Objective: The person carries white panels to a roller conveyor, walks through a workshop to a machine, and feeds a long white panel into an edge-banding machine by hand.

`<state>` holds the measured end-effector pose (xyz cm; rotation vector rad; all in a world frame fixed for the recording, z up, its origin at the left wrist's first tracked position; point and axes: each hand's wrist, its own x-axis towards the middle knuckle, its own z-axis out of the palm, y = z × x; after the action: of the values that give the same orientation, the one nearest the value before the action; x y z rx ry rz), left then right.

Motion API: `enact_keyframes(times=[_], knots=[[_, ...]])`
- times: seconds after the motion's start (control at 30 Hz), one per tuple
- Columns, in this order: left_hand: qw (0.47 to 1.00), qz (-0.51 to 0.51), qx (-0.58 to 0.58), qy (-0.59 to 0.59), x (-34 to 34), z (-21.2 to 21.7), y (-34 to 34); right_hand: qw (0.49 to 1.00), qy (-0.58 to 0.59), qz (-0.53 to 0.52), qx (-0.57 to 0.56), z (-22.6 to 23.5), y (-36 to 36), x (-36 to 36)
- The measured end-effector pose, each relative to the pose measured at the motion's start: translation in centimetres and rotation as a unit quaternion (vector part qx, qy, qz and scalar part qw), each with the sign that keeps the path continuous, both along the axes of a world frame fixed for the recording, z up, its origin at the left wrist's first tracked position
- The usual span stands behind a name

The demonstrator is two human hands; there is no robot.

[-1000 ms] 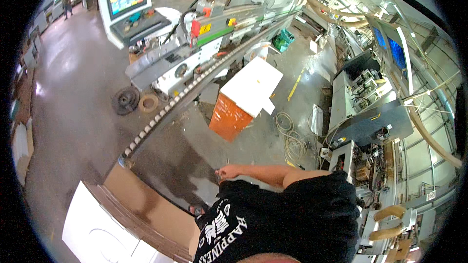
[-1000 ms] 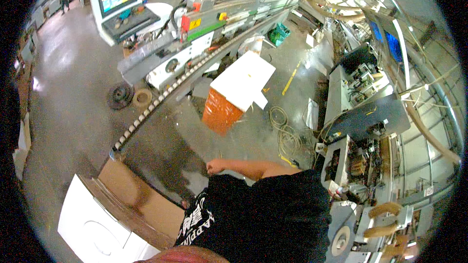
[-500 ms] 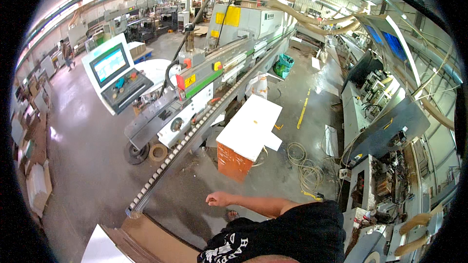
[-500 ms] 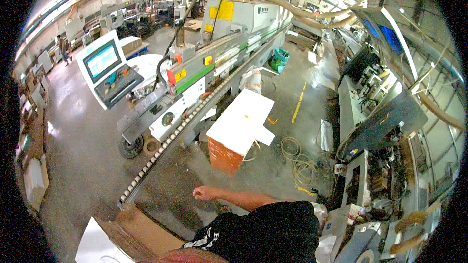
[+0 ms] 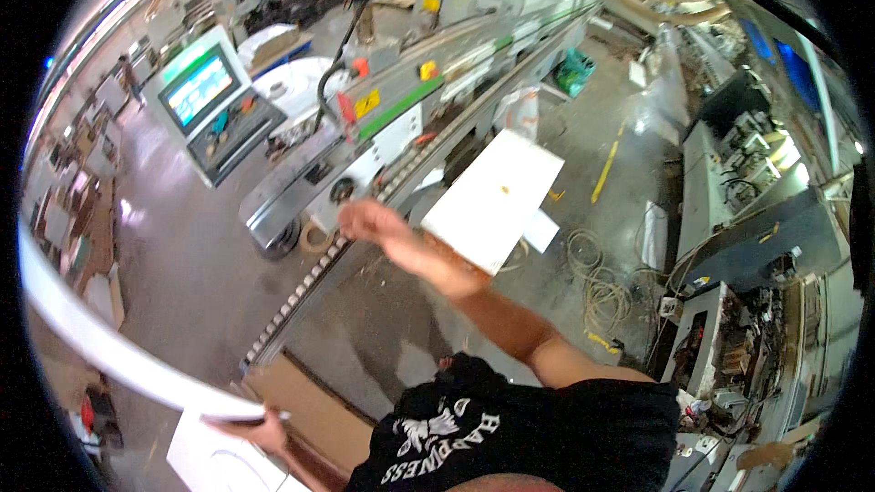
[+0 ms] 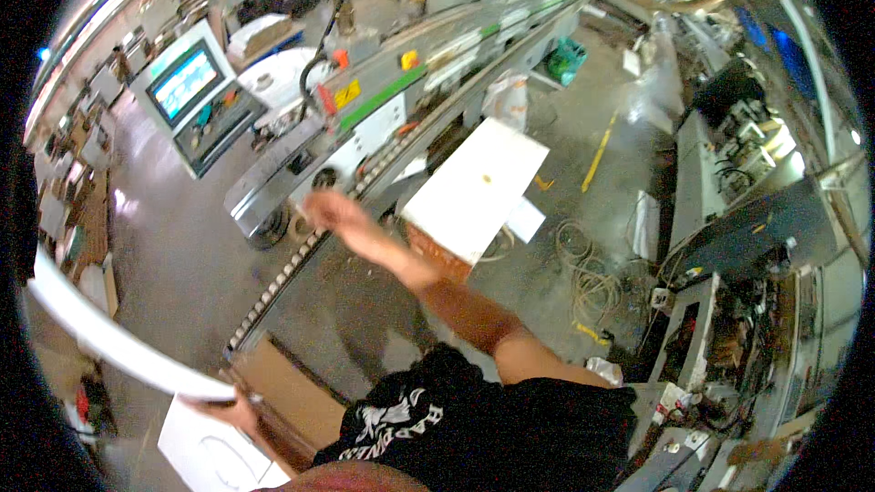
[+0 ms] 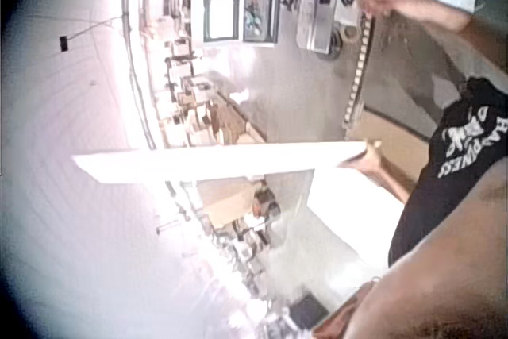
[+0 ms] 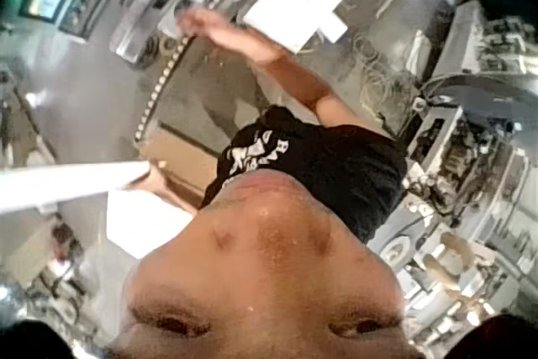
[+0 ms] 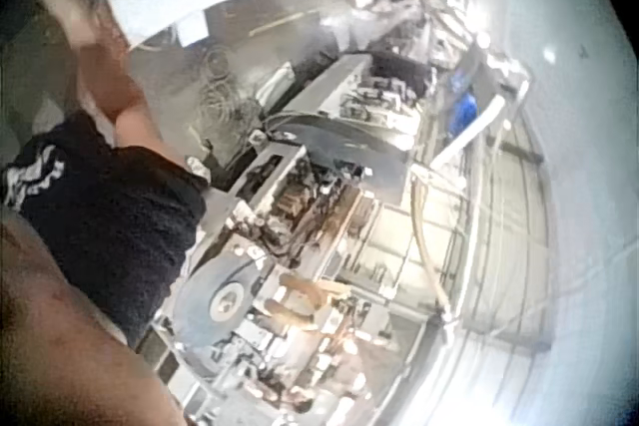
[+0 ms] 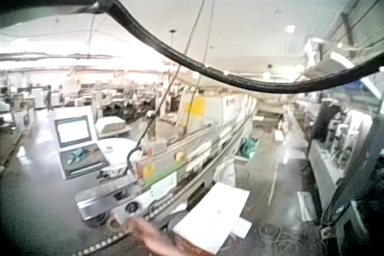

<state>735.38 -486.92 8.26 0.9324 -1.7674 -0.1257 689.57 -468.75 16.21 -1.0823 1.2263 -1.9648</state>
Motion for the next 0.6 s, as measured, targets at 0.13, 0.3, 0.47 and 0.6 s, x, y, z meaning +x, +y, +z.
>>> enact_keyframes(times=[0.13, 0.3, 0.47, 0.6], knots=[[0.975, -0.203, 0.082, 0.039, -9.0, 1.8, 5.6, 0.986, -0.103, 0.065, -0.114, 8.7, -2.2, -2.9], [0.923, -0.372, -0.074, -0.056, -16.8, -3.5, 5.4, 0.980, -0.164, -0.040, -0.108, 10.9, -0.4, -6.7], [0.864, -0.348, 0.190, -0.312, -18.2, -4.7, 1.8, 0.918, -0.361, -0.126, -0.110, -0.1, 1.5, -10.1], [0.792, -0.336, 0.206, -0.467, -19.8, -4.5, -4.4, 0.866, -0.463, -0.159, -0.099, -7.9, -1.4, -8.2]])
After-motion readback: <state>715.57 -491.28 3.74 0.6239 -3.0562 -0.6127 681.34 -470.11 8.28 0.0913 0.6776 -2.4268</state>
